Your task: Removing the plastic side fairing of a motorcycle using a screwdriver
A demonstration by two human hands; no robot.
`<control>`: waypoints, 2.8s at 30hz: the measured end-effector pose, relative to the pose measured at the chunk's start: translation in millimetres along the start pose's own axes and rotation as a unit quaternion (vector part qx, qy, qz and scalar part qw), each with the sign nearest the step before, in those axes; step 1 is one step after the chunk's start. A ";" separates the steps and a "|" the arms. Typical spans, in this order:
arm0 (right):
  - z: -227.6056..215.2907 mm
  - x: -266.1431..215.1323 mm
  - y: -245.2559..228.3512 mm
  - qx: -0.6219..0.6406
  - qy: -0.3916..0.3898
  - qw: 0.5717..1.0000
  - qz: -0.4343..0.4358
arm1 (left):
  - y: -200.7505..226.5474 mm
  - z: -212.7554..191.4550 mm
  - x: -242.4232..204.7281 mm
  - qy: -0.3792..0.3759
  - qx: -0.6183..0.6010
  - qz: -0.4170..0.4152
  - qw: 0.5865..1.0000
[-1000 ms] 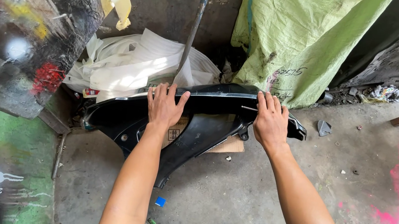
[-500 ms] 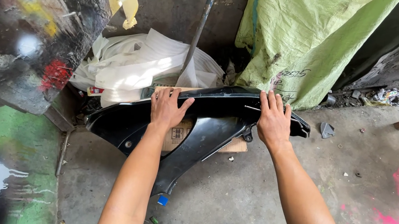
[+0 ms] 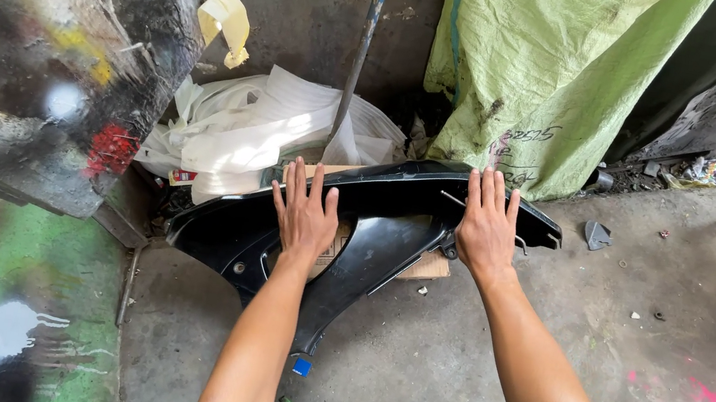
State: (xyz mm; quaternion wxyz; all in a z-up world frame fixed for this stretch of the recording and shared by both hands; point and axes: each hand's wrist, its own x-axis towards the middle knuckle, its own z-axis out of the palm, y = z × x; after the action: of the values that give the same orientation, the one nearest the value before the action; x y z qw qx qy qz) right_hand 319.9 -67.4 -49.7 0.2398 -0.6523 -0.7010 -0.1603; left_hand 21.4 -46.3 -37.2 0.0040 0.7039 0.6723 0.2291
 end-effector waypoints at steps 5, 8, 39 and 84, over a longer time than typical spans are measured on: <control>0.2 -19.2 -12.5 -0.006 0.046 0.999 -0.004 | 5.5 -4.1 -19.9 0.028 -0.005 -0.002 1.000; 0.5 -33.2 -10.7 -0.013 0.068 0.997 -0.022 | 1.5 2.6 -29.9 0.062 0.025 0.010 0.998; -184.0 -269.8 190.6 -0.020 -0.264 0.806 0.529 | 361.9 116.6 -233.6 -0.032 -0.209 0.346 0.914; -435.0 -279.5 169.5 0.059 -0.200 0.742 0.637 | 566.3 -119.7 -246.6 -0.269 -0.110 0.407 0.866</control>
State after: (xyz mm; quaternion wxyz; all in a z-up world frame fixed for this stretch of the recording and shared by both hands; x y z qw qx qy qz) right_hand 552.8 -518.8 145.6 0.1783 -0.9484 -0.1621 0.2063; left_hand 519.3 -370.7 169.3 0.1684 0.9445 0.2691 0.0841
